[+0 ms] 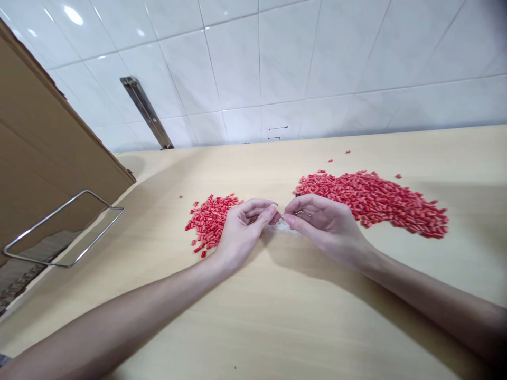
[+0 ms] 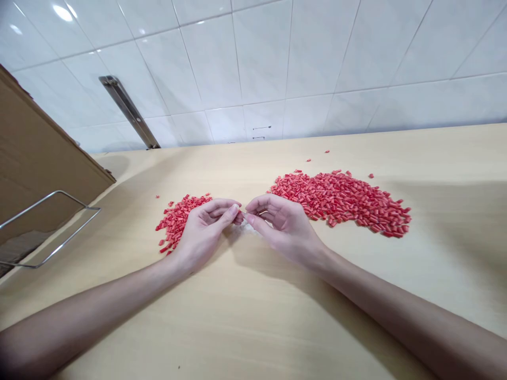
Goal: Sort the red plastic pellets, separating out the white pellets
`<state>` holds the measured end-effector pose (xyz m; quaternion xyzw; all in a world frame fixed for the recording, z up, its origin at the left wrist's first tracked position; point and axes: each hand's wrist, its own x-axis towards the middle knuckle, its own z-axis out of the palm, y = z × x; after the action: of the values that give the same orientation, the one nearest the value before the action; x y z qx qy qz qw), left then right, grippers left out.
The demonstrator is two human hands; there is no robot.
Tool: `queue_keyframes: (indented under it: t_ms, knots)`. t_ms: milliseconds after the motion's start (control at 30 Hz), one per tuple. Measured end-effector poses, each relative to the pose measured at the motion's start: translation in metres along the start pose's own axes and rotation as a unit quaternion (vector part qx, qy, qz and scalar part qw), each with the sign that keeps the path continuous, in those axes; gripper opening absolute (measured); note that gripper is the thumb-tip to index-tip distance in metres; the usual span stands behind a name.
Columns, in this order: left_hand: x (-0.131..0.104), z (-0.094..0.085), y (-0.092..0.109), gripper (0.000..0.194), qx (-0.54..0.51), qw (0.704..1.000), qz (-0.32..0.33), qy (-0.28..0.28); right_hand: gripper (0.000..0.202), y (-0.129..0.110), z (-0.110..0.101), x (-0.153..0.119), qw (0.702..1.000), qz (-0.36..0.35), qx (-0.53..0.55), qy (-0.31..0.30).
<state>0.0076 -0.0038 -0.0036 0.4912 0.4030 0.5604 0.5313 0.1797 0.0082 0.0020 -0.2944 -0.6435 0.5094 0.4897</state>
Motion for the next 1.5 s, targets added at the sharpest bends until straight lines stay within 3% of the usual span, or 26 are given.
queue_keyframes:
  t_ms: [633,1333,1500]
  knots:
    - [-0.0020,0.0018,0.0061,0.019,0.053,0.999,-0.009,-0.003,0.016,-0.0011,0.0001,-0.0006,1.000,0.011,0.007,-0.009]
    - [-0.0023,0.0021,0.0065,0.017,0.073,0.997,-0.009,0.002,0.015,0.0017,-0.0008,-0.0009,0.998,-0.015,-0.021,0.059]
    - [-0.0022,0.0009,0.0058,0.016,0.081,0.997,-0.002,-0.012,0.013,0.0015,-0.0015,-0.0016,0.999,-0.006,-0.008,0.036]
